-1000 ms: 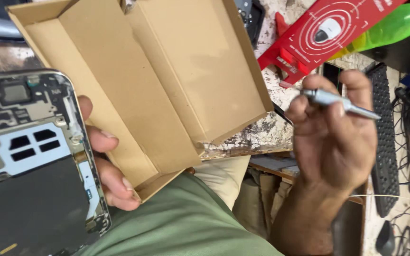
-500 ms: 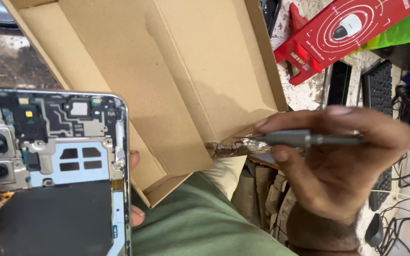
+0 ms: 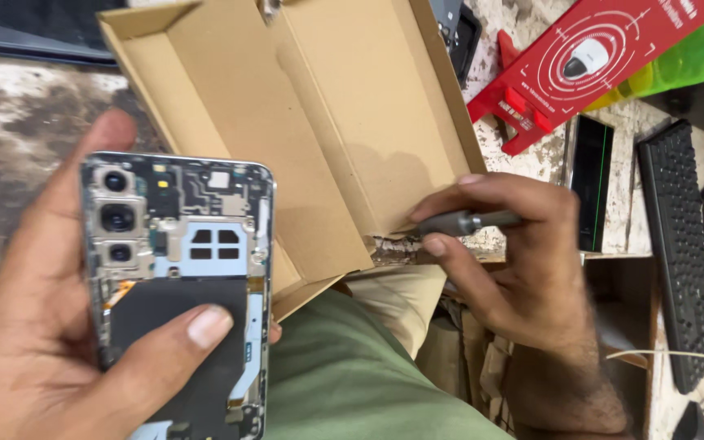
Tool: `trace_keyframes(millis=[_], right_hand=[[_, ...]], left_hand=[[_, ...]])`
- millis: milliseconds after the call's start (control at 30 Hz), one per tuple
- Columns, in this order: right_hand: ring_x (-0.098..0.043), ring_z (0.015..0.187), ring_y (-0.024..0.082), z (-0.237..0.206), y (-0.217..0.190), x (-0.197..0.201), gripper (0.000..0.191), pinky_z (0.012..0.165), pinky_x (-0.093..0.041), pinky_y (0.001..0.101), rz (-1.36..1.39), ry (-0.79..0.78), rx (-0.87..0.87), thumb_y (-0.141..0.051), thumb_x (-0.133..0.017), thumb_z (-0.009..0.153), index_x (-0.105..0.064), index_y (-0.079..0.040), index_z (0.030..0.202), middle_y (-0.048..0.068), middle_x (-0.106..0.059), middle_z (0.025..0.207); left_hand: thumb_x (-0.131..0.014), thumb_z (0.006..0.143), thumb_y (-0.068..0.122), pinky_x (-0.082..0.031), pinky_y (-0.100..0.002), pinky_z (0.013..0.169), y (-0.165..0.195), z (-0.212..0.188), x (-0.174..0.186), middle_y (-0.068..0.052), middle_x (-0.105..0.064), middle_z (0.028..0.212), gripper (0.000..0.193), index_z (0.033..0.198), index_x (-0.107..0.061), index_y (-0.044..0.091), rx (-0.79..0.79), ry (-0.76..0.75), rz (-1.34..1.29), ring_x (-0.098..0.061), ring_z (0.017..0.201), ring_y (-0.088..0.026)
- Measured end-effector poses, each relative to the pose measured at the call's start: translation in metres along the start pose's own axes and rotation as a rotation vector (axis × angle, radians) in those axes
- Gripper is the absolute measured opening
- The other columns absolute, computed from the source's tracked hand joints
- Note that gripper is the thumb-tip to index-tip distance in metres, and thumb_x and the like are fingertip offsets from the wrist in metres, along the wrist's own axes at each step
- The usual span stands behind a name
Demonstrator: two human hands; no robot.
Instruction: The person uses a screwdriver to remove and reinsert screws on the back of a disassembled smartphone. They then power on the device, navigate the interface, and enter a code to access a diagnostic menu before returning to the hardware work.
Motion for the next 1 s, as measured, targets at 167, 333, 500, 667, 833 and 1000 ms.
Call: trace_keyframes(millis=[167,333,500,667,833,1000], right_hand=[[-0.074,0.102,0.023,-0.004,-0.006,0.012,0.053,0.089,-0.065,0.0307,0.22,0.389,-0.116,0.008,-0.068,0.099,-0.034,-0.007,0.137,0.02,-0.069,0.112],[-0.069,0.109,0.025,0.01,-0.015,0.006,0.042,0.099,-0.062,0.0331,0.325,0.637,-0.025,0.009,-0.068,0.112,-0.036,-0.004,0.136,0.021,-0.064,0.116],[-0.071,0.107,0.025,0.019,-0.028,-0.014,0.039,0.101,-0.064,0.0392,0.488,0.641,0.137,0.003,-0.072,0.112,-0.04,-0.006,0.132,0.019,-0.064,0.114],[-0.072,0.104,0.028,0.021,-0.039,-0.029,0.041,0.1,-0.065,0.0427,0.536,0.588,0.115,0.003,-0.071,0.108,-0.038,-0.006,0.131,0.025,-0.067,0.117],[-0.071,0.105,0.028,0.022,-0.039,-0.026,0.039,0.1,-0.064,0.0437,0.568,0.578,0.142,0.003,-0.071,0.11,-0.038,-0.005,0.131,0.024,-0.066,0.117],[-0.072,0.105,0.03,0.014,-0.039,-0.031,0.039,0.1,-0.064,0.0441,0.573,0.576,0.116,0.004,-0.07,0.109,-0.038,-0.005,0.13,0.024,-0.066,0.117]], left_hand=[[-0.069,0.082,-0.008,-0.051,-0.032,0.104,0.005,0.009,-0.003,-0.016,-0.056,0.146,0.1,0.165,-0.013,0.005,-0.124,0.057,0.089,-0.062,0.126,-0.018],[-0.071,0.089,-0.002,-0.058,-0.027,0.087,0.01,0.013,-0.005,-0.008,-0.067,0.118,0.075,0.155,-0.036,0.007,-0.115,0.04,0.018,-0.066,0.102,-0.009],[-0.066,0.099,0.01,-0.06,-0.024,0.07,0.01,0.021,-0.015,-0.002,-0.071,0.097,0.024,0.123,-0.064,0.006,-0.036,-0.035,0.091,-0.067,0.082,-0.004],[-0.066,0.1,0.014,-0.06,-0.021,0.071,0.005,0.023,-0.017,-0.001,-0.073,0.095,0.023,0.122,-0.066,0.008,-0.064,-0.047,0.177,-0.068,0.083,-0.002],[-0.068,0.096,0.014,-0.061,-0.021,0.072,0.001,0.024,-0.018,-0.001,-0.072,0.098,0.028,0.124,-0.065,0.008,-0.062,-0.045,0.171,-0.069,0.085,-0.002],[-0.066,0.101,0.014,-0.057,-0.022,0.082,0.004,0.024,-0.021,-0.001,-0.074,0.103,0.023,0.123,-0.068,0.007,-0.17,-0.07,0.243,-0.067,0.095,-0.003]])
Point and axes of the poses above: each hand's wrist, its own z-axis towards the middle knuckle, its own x-axis out of the back of the hand, y = z × x, the point moved 4 cm from there along z, towards the middle knuckle
